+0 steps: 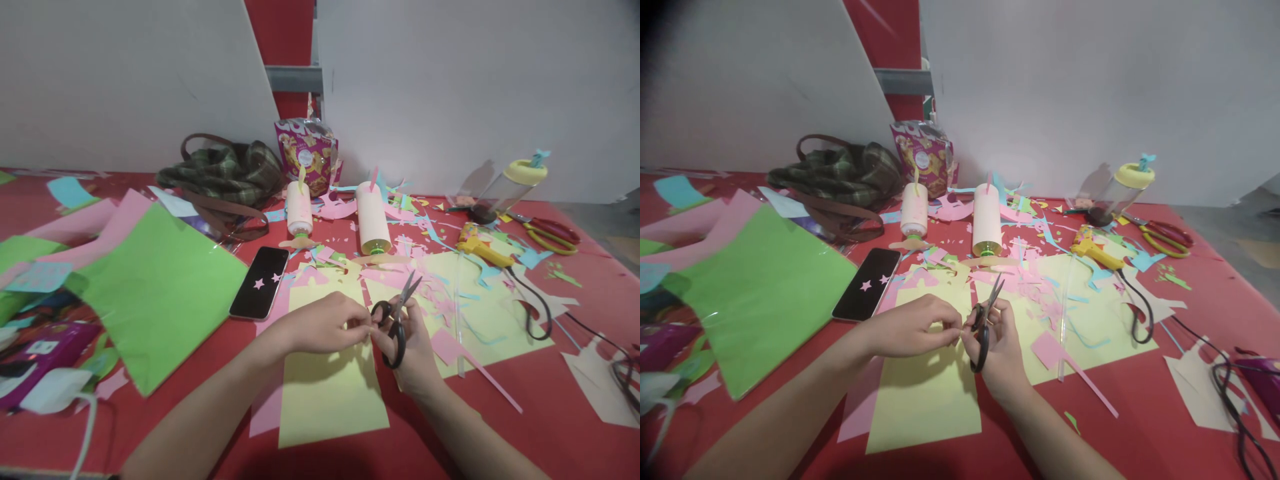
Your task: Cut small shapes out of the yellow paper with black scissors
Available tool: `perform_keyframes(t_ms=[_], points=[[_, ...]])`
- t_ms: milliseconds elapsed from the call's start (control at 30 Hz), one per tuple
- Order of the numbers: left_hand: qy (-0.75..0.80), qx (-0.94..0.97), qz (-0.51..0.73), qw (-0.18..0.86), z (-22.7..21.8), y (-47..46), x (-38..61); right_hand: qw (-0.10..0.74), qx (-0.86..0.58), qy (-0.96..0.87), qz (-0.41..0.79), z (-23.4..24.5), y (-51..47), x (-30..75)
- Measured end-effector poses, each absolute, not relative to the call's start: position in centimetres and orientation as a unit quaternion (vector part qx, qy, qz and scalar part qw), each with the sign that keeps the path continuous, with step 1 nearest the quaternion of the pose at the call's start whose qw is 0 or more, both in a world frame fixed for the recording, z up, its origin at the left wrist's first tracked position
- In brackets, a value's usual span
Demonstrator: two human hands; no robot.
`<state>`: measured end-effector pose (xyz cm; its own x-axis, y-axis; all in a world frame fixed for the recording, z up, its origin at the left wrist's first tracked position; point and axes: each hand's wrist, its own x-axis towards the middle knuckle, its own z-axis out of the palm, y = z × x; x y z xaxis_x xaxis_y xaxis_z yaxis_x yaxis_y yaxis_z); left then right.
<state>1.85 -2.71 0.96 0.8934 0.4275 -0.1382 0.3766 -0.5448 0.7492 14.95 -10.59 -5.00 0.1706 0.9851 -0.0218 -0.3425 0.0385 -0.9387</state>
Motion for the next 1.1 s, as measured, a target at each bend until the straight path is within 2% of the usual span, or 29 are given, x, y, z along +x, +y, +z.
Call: perform_keyframes(t_ms=[200, 567, 1100], points=[[0.248, 0.877, 0.056, 0.407, 0.9, -2.4, 1.7, 0.61, -0.45, -0.357, 0.546, -4.9, -10.5, 15.0], [0.344, 0.81, 0.191, 0.436, 2.2, -2.0, 1.3, 0.54, -0.391, -0.402, 0.628, -4.8, -10.8, 15.0], [0.347, 0.81, 0.178, 0.439, 1.5, -2.5, 1.8, 0.534, -0.369, -0.409, 0.641, -4.8, -10.7, 15.1]])
